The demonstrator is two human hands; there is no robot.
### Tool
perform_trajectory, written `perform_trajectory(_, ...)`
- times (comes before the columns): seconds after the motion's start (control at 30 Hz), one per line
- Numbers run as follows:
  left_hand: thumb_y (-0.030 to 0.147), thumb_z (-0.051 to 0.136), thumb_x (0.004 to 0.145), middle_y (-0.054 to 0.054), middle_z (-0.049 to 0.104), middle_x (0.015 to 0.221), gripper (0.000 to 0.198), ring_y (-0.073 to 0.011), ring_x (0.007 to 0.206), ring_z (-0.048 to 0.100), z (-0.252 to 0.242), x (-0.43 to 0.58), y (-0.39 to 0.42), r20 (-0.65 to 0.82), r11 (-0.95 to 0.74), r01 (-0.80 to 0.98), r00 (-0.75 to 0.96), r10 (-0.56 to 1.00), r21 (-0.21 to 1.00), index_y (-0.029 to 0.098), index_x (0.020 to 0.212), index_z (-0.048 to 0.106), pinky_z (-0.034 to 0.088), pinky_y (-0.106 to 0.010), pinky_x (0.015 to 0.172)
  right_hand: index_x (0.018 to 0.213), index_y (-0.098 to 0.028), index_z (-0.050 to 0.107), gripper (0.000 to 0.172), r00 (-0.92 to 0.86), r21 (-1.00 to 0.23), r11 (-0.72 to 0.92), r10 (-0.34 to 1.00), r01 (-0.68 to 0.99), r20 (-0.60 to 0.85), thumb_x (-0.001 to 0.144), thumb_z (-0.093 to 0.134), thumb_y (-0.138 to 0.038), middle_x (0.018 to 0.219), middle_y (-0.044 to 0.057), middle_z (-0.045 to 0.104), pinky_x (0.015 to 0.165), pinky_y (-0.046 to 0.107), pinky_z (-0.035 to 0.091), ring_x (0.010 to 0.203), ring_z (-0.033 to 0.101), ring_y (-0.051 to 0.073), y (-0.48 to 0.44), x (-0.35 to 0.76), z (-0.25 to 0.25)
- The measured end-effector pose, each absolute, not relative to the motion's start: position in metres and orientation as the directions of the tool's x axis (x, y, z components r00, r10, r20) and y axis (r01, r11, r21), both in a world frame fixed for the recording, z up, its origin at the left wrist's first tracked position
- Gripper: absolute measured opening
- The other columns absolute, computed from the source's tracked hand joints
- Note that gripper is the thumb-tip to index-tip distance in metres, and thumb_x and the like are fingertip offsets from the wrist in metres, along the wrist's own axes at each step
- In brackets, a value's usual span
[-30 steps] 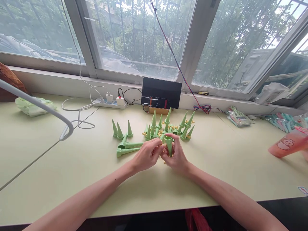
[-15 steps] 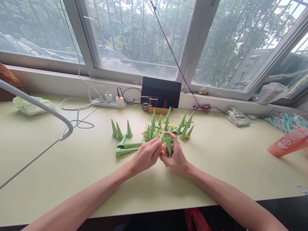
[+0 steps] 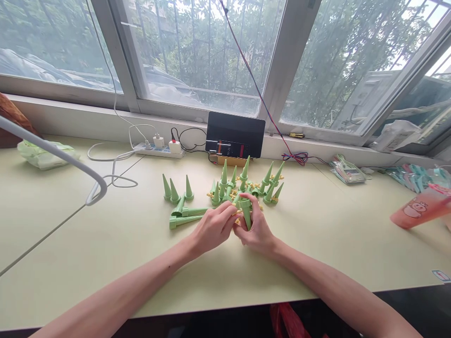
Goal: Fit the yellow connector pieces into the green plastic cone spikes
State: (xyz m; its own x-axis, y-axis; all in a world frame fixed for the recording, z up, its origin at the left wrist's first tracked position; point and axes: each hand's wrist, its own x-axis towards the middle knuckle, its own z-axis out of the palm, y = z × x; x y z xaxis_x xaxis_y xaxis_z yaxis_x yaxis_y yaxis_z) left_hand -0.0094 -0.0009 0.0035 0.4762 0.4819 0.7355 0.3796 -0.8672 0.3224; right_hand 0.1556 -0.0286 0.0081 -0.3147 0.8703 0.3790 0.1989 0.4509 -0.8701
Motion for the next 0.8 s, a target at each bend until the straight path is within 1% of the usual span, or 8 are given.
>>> perform_trajectory(0.13, 0.014, 0.045, 0.096, 0.003, 0.039, 0.069, 0.026, -0.0085, 0.055, 0.031, 0.003, -0.007, -0.003, 0.727, -0.84, 0.368, 0.431, 0.534, 0.398, 0.019, 0.072, 0.038, 0.028, -0.022, 0.05, 0.132, -0.024, 0.03, 0.065, -0.313, -0.871, 0.457, 0.866, 0.179, 0.389, 0.076, 0.059, -0.009, 0.053, -0.015, 0.038, 0.042, 0.017, 0.034, 0.04, 0.044, 0.008, -0.028, 0.155, 0.008)
perform_trajectory(0.23, 0.019, 0.047, 0.097, 0.003, 0.044, 0.066, 0.027, -0.0081, 0.056, 0.037, 0.005, -0.004, -0.007, 0.669, -0.772, 0.349, 0.388, 0.634, 0.531, 0.018, 0.07, 0.041, 0.031, -0.021, 0.052, 0.132, -0.024, 0.03, 0.066, -0.3, -0.859, 0.479, 0.859, 0.181, 0.416, 0.074, 0.059, -0.009, 0.055, -0.014, 0.038, 0.043, 0.017, 0.034, 0.042, 0.042, 0.007, -0.027, 0.155, 0.007)
perform_trajectory(0.37, 0.032, 0.051, 0.096, 0.001, 0.051, 0.065, 0.029, -0.0082, 0.055, 0.043, 0.015, -0.003, -0.013, 0.472, -0.583, 0.259, 0.382, 0.794, 0.77, 0.016, 0.072, 0.052, 0.033, -0.021, 0.049, 0.131, -0.024, 0.032, 0.064, -0.283, -0.837, 0.509, 0.848, 0.203, 0.447, 0.075, 0.06, -0.01, 0.056, -0.014, 0.036, 0.046, 0.019, 0.037, 0.044, 0.04, 0.007, -0.026, 0.155, 0.007)
perform_trajectory(0.5, 0.045, 0.051, 0.095, 0.004, 0.046, 0.052, 0.038, -0.0051, 0.042, 0.036, 0.022, -0.002, -0.015, 0.238, -0.309, 0.084, 0.459, 0.856, 0.947, 0.014, 0.074, 0.058, 0.027, -0.019, 0.041, 0.131, -0.025, 0.032, 0.064, -0.279, -0.813, 0.532, 0.839, 0.237, 0.467, 0.076, 0.062, -0.013, 0.056, -0.014, 0.037, 0.047, 0.019, 0.04, 0.045, 0.041, 0.008, -0.026, 0.156, 0.007)
perform_trajectory(0.57, 0.05, 0.053, 0.094, 0.006, 0.043, 0.047, 0.041, -0.0043, 0.037, 0.034, 0.023, -0.002, -0.014, 0.142, -0.169, 0.01, 0.496, 0.856, 0.985, 0.014, 0.074, 0.059, 0.025, -0.019, 0.04, 0.131, -0.026, 0.032, 0.065, -0.278, -0.807, 0.532, 0.84, 0.255, 0.466, 0.075, 0.063, -0.013, 0.056, -0.014, 0.041, 0.046, 0.019, 0.039, 0.044, 0.042, 0.008, -0.026, 0.156, 0.006)
perform_trajectory(0.67, 0.053, 0.058, 0.09, 0.005, 0.046, 0.049, 0.043, -0.0038, 0.037, 0.034, 0.02, -0.003, -0.011, 0.053, -0.022, -0.065, 0.533, 0.845, 0.998, 0.014, 0.073, 0.059, 0.025, -0.018, 0.038, 0.132, -0.026, 0.031, 0.067, -0.293, -0.81, 0.528, 0.841, 0.256, 0.455, 0.076, 0.064, -0.015, 0.057, -0.013, 0.047, 0.044, 0.019, 0.038, 0.044, 0.043, 0.008, -0.026, 0.156, 0.006)
perform_trajectory(0.73, 0.054, 0.059, 0.089, 0.004, 0.048, 0.052, 0.043, -0.0036, 0.039, 0.033, 0.018, -0.003, -0.01, 0.03, 0.024, -0.091, 0.546, 0.837, 0.996, 0.014, 0.073, 0.059, 0.025, -0.018, 0.038, 0.133, -0.026, 0.03, 0.066, -0.307, -0.812, 0.53, 0.836, 0.244, 0.454, 0.078, 0.066, -0.018, 0.058, -0.012, 0.049, 0.044, 0.019, 0.039, 0.045, 0.044, 0.008, -0.026, 0.156, 0.007)
perform_trajectory(0.8, 0.053, 0.06, 0.089, 0.004, 0.048, 0.054, 0.043, -0.0036, 0.041, 0.033, 0.018, -0.003, -0.009, 0.029, 0.027, -0.094, 0.544, 0.839, 0.995, 0.014, 0.073, 0.059, 0.025, -0.018, 0.038, 0.134, -0.025, 0.03, 0.065, -0.317, -0.819, 0.523, 0.839, 0.238, 0.443, 0.081, 0.066, -0.022, 0.058, -0.012, 0.048, 0.045, 0.019, 0.04, 0.045, 0.045, 0.009, -0.026, 0.157, 0.007)
